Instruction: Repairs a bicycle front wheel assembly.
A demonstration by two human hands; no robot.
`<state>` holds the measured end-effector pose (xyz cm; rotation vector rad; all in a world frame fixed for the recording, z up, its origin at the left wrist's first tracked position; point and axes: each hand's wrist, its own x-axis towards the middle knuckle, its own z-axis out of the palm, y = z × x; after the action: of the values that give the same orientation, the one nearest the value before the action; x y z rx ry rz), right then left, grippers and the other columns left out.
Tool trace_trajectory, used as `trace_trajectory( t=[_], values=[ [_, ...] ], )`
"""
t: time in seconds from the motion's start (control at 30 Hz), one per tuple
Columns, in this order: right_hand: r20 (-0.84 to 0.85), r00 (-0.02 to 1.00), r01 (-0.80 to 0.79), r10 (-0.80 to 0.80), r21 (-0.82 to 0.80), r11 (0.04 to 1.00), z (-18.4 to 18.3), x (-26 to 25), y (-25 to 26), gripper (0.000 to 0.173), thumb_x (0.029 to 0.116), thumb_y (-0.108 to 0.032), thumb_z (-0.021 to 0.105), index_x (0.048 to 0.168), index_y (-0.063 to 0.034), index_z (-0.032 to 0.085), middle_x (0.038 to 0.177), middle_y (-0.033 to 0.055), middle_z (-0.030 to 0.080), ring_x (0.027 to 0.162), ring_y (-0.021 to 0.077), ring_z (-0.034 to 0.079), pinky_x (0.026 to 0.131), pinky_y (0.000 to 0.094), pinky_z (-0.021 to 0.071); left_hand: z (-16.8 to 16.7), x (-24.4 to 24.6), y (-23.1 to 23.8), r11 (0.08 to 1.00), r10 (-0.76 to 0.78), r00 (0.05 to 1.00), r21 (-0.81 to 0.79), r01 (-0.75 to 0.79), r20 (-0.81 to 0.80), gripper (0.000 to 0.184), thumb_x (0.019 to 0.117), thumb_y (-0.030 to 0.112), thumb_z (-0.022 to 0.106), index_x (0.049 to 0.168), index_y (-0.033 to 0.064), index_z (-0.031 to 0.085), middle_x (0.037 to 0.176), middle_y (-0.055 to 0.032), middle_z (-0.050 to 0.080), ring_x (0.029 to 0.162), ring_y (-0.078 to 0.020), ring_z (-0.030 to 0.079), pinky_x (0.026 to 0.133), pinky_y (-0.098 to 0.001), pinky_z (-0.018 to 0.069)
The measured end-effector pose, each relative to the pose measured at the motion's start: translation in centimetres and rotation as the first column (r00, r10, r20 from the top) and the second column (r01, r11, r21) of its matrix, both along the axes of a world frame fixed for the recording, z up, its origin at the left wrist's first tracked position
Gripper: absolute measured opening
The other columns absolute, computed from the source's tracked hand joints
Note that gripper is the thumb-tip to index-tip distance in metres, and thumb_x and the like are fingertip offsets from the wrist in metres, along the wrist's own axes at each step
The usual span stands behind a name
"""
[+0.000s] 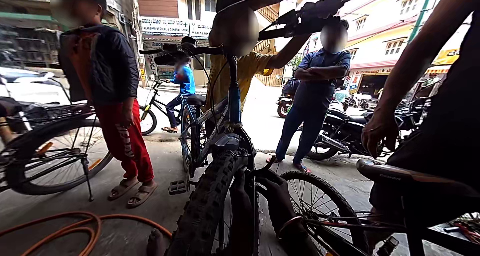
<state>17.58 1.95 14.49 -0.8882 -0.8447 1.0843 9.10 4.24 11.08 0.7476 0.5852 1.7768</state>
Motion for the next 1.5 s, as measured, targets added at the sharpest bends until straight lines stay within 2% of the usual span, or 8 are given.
trace_trajectory(
  t=[0.1, 0.37, 0.53, 0.7, 0.97, 1.17, 1.3, 1.5],
  values=[
    [0.043, 0.999, -0.023, 0.027, -0.09, 0.996, -0.4, -0.1, 0.0, 0.016, 0.1015, -0.006, 0.06, 0.107, 0.006, 0.07, 0.089, 0.0159, 0.072, 0.075, 0.0228, 0.071, 0.068, 0.0372, 0.061, -0.3, 0.0, 0.0, 1.0, -0.031, 0.999, 0.004, 0.031, 0.037, 0.041, 0.1117, 0.024, 0.04, 0.129, -0.0098, 0.056, 0.112, -0.022, 0.066, 0.097, -0.0219, 0.067, 0.087, -0.0361, 0.058],
    [0.088, 0.996, -0.035, 0.031, 0.046, 0.998, -0.7, -0.1, 0.4, 0.012, 0.097, 0.0, 0.064, 0.102, 0.0071, 0.072, 0.091, 0.0165, 0.074, 0.079, 0.0234, 0.071, 0.071, 0.0376, 0.0615, 0.5, -0.1, -0.7, 0.999, -0.043, 0.998, 0.014, 0.042, 0.043, 0.043, 0.1124, 0.022, 0.036, 0.139, -0.0095, 0.048, 0.125, -0.0207, 0.062, 0.109, -0.0197, 0.064, 0.097, -0.034, 0.0535],
    [0.158, 0.987, -0.02, 0.01, 0.064, 0.998, -1.2, -0.5, 0.9, 0.015, 0.1002, -0.005, 0.062, 0.1, 0.0053, 0.073, 0.083, 0.0147, 0.073, 0.071, 0.0218, 0.071, 0.065, 0.0376, 0.062, 0.0, -0.2, -0.1, 0.999, -0.022, 0.998, 0.031, 0.02, 0.062, 0.043, 0.112, 0.024, 0.037, 0.135, -0.0102, 0.051, 0.118, -0.0212, 0.065, 0.103, -0.0199, 0.066, 0.093, -0.0344, 0.0559],
    [0.259, 0.958, 0.018, -0.121, 0.367, 0.93, -2.0, -0.8, 1.3, 0.012, 0.0928, 0.001, 0.064, 0.096, 0.0026, 0.076, 0.081, 0.0107, 0.074, 0.068, 0.0165, 0.07, 0.064, 0.0312, 0.0607, 0.0, -0.2, -0.6, 0.999, 0.003, 0.995, 0.042, -0.007, 0.097, 0.042, 0.111, 0.021, 0.041, 0.136, -0.0101, 0.052, 0.129, -0.0208, 0.062, 0.115, -0.0184, 0.063, 0.101, -0.0325, 0.0512],
    [0.561, 0.688, 0.026, -0.461, 0.615, 0.788, -4.6, 0.2, 3.3, 0.017, 0.0956, -0.012, 0.063, 0.103, -0.0044, 0.076, 0.102, 0.0073, 0.071, 0.083, 0.0093, 0.07, 0.07, 0.0249, 0.0624, -0.5, 0.4, -0.2, 0.995, 0.091, 0.994, 0.053, -0.088, -0.053, 0.048, 0.1108, 0.031, 0.042, 0.137, -0.0079, 0.054, 0.13, -0.0202, 0.064, 0.119, -0.021, 0.063, 0.105, -0.0342, 0.0503],
    [0.54, 0.752, -0.038, -0.378, 0.608, 0.793, -5.1, 1.2, 3.9, 0.017, 0.0945, -0.015, 0.066, 0.107, -0.0063, 0.074, 0.1, 0.005, 0.071, 0.078, 0.0117, 0.071, 0.066, 0.0288, 0.0638, 0.5, 1.4, -0.9, 0.991, 0.134, 0.991, -0.018, -0.134, -0.023, 0.043, 0.1089, 0.03, 0.049, 0.126, -0.0072, 0.062, 0.118, -0.0193, 0.068, 0.108, -0.0206, 0.066, 0.096, -0.0339, 0.0554],
    [0.595, 0.677, -0.078, -0.433, 0.644, 0.761, -4.9, 2.5, 4.9, 0.014, 0.0931, -0.009, 0.066, 0.102, -0.0065, 0.076, 0.101, 0.0057, 0.071, 0.083, 0.0098, 0.072, 0.071, 0.0268, 0.0643, 1.5, 1.6, -1.1, 0.992, 0.108, 0.994, -0.074, -0.107, 0.005, 0.041, 0.1084, 0.03, 0.051, 0.131, -0.0037, 0.06, 0.118, -0.0176, 0.068, 0.107, -0.02, 0.068, 0.095, -0.0349, 0.0557],
    [0.609, 0.702, -0.139, -0.368, 0.624, 0.769, -4.4, 3.1, 5.2, 0.011, 0.0949, -0.011, 0.067, 0.101, -0.0079, 0.076, 0.102, 0.005, 0.072, 0.086, 0.0117, 0.072, 0.073, 0.0289, 0.065, 1.9, 1.8, -1.7, 0.985, 0.126, 0.992, -0.117, -0.124, 0.007, 0.038, 0.107, 0.032, 0.054, 0.115, -0.0031, 0.067, 0.102, -0.0156, 0.071, 0.092, -0.0205, 0.069, 0.086, -0.0357, 0.0579]
  ],
)
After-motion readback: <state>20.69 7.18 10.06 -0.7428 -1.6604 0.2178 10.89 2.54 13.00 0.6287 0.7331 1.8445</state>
